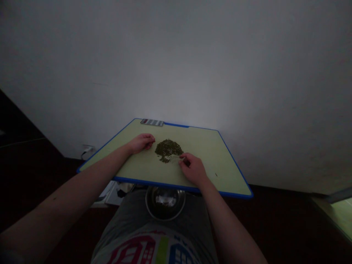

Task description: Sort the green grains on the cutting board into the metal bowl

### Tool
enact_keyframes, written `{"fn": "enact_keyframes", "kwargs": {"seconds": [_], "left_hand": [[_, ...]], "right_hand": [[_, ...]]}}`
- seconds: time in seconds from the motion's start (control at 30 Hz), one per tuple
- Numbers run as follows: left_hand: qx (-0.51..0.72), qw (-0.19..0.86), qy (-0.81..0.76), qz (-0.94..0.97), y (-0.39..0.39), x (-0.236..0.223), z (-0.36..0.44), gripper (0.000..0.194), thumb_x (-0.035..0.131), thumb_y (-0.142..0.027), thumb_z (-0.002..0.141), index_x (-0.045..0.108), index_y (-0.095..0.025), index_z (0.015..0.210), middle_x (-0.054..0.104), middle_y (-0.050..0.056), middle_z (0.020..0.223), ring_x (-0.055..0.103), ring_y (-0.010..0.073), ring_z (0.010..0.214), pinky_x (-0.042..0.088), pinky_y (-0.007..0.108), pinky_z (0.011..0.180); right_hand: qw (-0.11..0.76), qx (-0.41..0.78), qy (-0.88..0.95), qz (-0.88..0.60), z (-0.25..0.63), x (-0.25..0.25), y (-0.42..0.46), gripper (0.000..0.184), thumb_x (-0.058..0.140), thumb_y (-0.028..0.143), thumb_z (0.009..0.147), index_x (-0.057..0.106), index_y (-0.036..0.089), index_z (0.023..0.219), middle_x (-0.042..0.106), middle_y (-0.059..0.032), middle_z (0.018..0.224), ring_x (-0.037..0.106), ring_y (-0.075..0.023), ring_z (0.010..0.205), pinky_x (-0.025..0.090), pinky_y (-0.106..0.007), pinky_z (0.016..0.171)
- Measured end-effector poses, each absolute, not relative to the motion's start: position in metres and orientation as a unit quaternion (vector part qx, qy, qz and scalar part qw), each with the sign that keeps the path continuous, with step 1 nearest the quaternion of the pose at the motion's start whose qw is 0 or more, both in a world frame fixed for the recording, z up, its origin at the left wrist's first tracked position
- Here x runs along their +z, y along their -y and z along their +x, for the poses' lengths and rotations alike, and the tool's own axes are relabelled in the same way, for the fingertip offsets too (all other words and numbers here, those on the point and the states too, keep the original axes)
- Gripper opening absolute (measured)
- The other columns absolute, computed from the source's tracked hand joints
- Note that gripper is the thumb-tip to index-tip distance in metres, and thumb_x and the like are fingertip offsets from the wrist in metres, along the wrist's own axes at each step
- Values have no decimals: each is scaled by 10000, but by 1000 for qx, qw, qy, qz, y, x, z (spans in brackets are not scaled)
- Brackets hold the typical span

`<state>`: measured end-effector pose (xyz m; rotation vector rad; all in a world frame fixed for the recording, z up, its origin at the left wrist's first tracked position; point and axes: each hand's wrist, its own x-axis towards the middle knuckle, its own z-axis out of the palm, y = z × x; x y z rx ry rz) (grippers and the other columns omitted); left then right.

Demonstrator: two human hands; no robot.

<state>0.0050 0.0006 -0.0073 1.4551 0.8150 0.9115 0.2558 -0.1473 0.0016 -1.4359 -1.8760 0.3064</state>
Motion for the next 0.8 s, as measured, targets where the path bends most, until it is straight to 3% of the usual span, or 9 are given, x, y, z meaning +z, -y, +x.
{"fn": "enact_keyframes", "kwargs": {"seconds": [0.8], "left_hand": [[386,575,-343,635,-4,-10,4,180,599,-300,688,528,-134,683,467,-34,486,419,58,399,286,196,385]], "right_hand": [[340,97,728,-587,255,1,143,185,504,287,755,590,191,888,593,14,610,516,-116,540,376,-236,554]]}}
